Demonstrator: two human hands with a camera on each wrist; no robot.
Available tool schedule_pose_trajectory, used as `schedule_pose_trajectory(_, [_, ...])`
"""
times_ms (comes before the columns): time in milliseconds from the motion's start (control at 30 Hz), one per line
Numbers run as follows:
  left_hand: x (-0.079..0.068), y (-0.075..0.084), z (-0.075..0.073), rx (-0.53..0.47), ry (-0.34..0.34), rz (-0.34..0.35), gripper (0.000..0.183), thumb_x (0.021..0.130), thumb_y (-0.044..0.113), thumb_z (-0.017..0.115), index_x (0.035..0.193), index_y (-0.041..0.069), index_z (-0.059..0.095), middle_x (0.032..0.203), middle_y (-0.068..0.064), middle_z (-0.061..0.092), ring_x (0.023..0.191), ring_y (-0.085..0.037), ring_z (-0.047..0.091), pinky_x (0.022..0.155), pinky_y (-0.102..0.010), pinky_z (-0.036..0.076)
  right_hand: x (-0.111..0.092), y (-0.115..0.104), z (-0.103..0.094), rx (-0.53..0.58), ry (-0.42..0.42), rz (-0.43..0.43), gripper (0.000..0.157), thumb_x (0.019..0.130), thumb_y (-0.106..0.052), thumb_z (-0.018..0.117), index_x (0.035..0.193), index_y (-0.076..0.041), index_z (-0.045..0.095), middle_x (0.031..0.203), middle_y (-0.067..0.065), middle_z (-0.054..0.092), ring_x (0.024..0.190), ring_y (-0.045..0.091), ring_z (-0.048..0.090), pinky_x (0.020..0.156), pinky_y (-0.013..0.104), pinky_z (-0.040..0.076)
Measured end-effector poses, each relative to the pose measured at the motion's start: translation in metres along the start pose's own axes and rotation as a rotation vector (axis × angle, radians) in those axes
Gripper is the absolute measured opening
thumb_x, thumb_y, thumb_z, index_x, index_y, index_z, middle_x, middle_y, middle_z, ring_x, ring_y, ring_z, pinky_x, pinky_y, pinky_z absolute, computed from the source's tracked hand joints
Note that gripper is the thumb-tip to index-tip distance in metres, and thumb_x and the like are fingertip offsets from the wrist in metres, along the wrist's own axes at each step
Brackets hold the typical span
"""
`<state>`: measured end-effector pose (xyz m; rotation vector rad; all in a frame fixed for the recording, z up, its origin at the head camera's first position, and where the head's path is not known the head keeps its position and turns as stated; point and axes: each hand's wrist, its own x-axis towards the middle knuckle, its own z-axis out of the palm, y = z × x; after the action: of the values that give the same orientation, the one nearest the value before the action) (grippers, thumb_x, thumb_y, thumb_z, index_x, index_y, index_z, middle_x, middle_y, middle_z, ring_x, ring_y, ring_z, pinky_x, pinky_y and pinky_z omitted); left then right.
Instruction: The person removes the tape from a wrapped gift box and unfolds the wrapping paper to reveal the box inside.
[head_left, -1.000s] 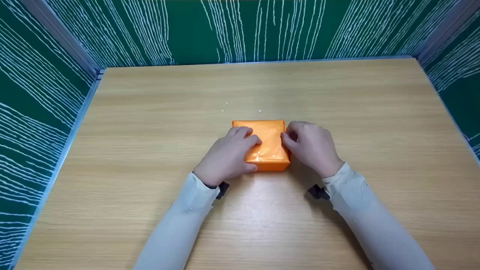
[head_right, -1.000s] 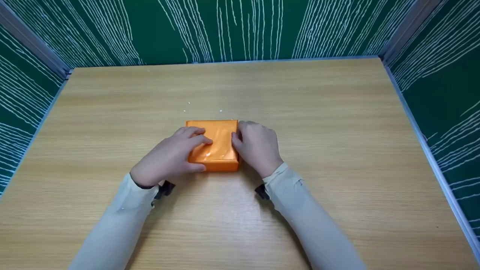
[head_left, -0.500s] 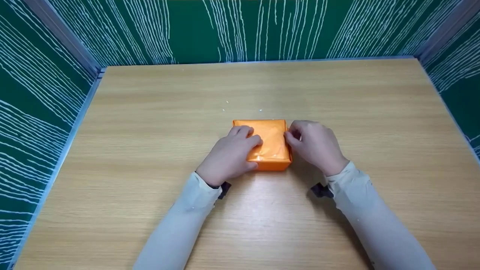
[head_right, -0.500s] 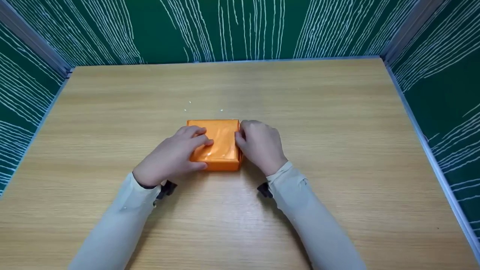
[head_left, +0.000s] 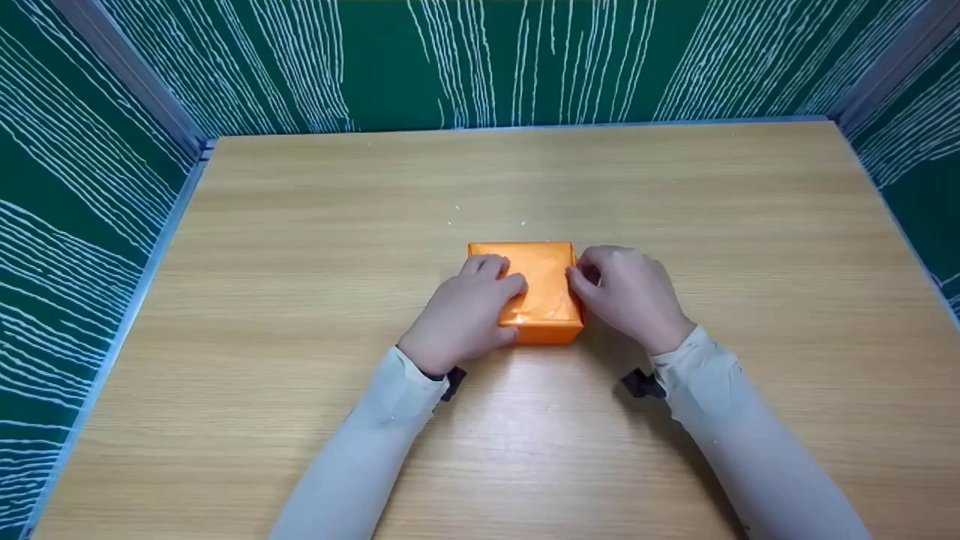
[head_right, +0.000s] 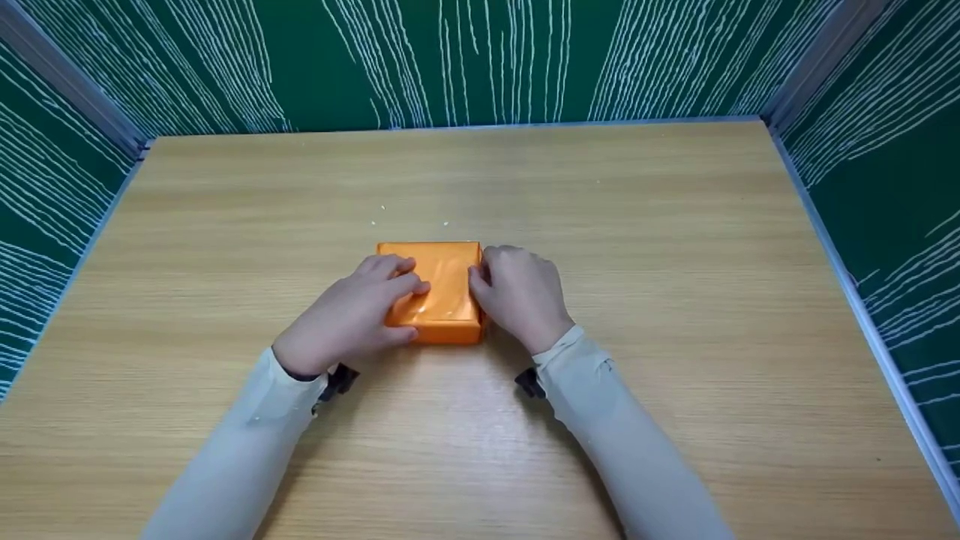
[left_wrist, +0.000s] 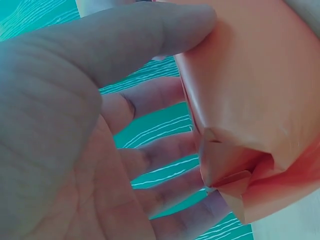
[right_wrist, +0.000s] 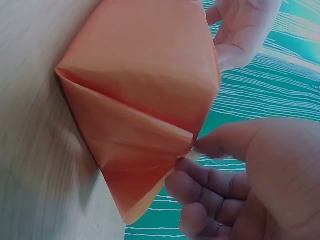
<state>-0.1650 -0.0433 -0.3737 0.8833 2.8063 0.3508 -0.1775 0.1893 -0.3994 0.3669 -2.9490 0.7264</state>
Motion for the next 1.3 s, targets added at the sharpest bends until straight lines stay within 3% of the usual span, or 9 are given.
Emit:
schedule_pose_trajectory(333, [-0.002,-0.004,-0.004,-0.023,-0.049,0.012,0.053,0.092,0.04,0.072,0.139,0.017,0.064,0.154,-0.012,0.047,0.144,-0.029,0.038,0.113,-0.044,0.043,0.001,0.002,0.0,0.031,-0.022,0.015,0.017,0.098,-0.018,0.065,0.093,-0.005,0.075,0.082,0.007,0.07,0.069,0.025,0.059,0.066,0.038,0.048])
schedule_pose_trajectory(567, [-0.002,-0.01,-0.003,-0.014,-0.003,0.051,0.044,0.095,0.037,0.073,0.134,0.017,0.069,0.146,-0.011,0.053,0.139,-0.028,0.043,0.11,-0.042,0.045,0.001,0.002,-0.002,0.039,-0.037,0.02,0.018,0.099,-0.018,0.064,0.091,-0.006,0.075,0.081,0.005,0.07,0.068,0.024,0.057,0.065,0.036,0.045])
schedule_pose_trajectory(1000, [-0.003,-0.006,-0.003,-0.022,0.026,0.048,0.04,0.094,0.033,0.074,0.129,0.015,0.071,0.142,-0.012,0.055,0.136,-0.029,0.046,0.103,-0.044,0.05,0.0,0.003,-0.005,0.028,-0.007,-0.006,0.019,0.098,-0.018,0.063,0.088,-0.008,0.074,0.076,0.003,0.068,0.064,0.022,0.056,0.06,0.035,0.042])
schedule_pose_trajectory(1300, [-0.002,-0.005,-0.003,-0.012,0.018,0.047,0.04,0.094,0.034,0.073,0.13,0.016,0.07,0.141,-0.011,0.055,0.135,-0.029,0.046,0.104,-0.044,0.049,-0.002,0.006,-0.014,0.021,-0.062,0.022,0.019,0.1,-0.019,0.063,0.094,-0.006,0.075,0.08,0.006,0.069,0.067,0.025,0.057,0.064,0.036,0.044])
